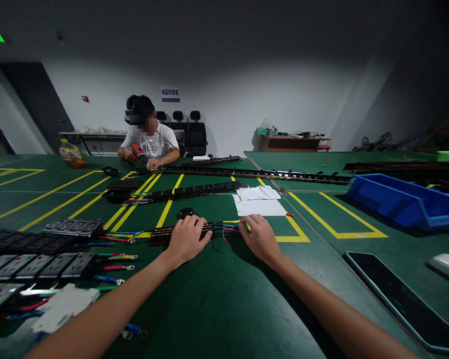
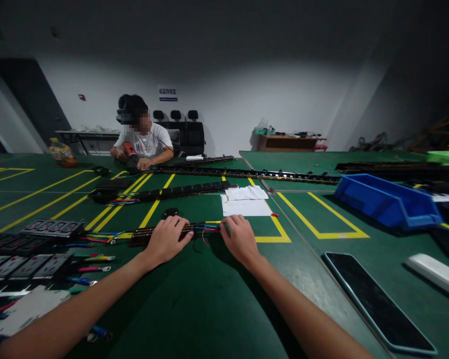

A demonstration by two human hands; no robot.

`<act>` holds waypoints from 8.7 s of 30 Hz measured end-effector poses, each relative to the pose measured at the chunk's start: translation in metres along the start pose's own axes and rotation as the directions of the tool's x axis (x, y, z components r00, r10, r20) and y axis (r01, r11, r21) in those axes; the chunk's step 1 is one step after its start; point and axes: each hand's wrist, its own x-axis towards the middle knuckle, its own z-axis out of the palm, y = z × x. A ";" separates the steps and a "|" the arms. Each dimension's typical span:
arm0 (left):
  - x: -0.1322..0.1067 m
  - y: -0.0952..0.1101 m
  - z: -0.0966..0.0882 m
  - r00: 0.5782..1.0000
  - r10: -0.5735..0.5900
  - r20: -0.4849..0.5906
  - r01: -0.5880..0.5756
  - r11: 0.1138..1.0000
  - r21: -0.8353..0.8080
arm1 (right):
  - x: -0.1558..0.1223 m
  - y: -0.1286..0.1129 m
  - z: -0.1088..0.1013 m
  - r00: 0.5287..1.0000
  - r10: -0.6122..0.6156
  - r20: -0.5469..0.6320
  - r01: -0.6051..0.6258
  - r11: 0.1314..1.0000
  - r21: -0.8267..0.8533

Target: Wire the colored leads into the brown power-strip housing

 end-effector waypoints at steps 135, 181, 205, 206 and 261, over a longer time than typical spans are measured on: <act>0.000 0.000 0.000 1.000 -0.005 0.019 0.006 0.998 -0.054 | 0.000 0.002 -0.001 0.998 0.001 -0.066 0.003 0.998 0.058; 0.000 0.002 -0.002 1.000 -0.005 0.010 0.005 1.000 0.017 | -0.002 -0.001 -0.003 0.997 -0.035 -0.064 0.037 0.999 0.019; 0.000 0.002 -0.001 1.000 -0.002 0.006 0.002 1.000 0.016 | 0.000 -0.002 -0.003 0.998 0.047 0.032 -0.046 0.998 -0.043; 0.000 0.002 -0.001 1.000 -0.002 0.008 0.002 1.000 0.023 | 0.000 -0.003 -0.003 0.997 0.048 0.053 -0.045 0.997 -0.056; 0.000 0.002 -0.002 1.000 0.000 0.016 0.000 1.000 -0.005 | 0.000 -0.001 -0.002 0.994 0.037 0.104 -0.048 0.993 0.104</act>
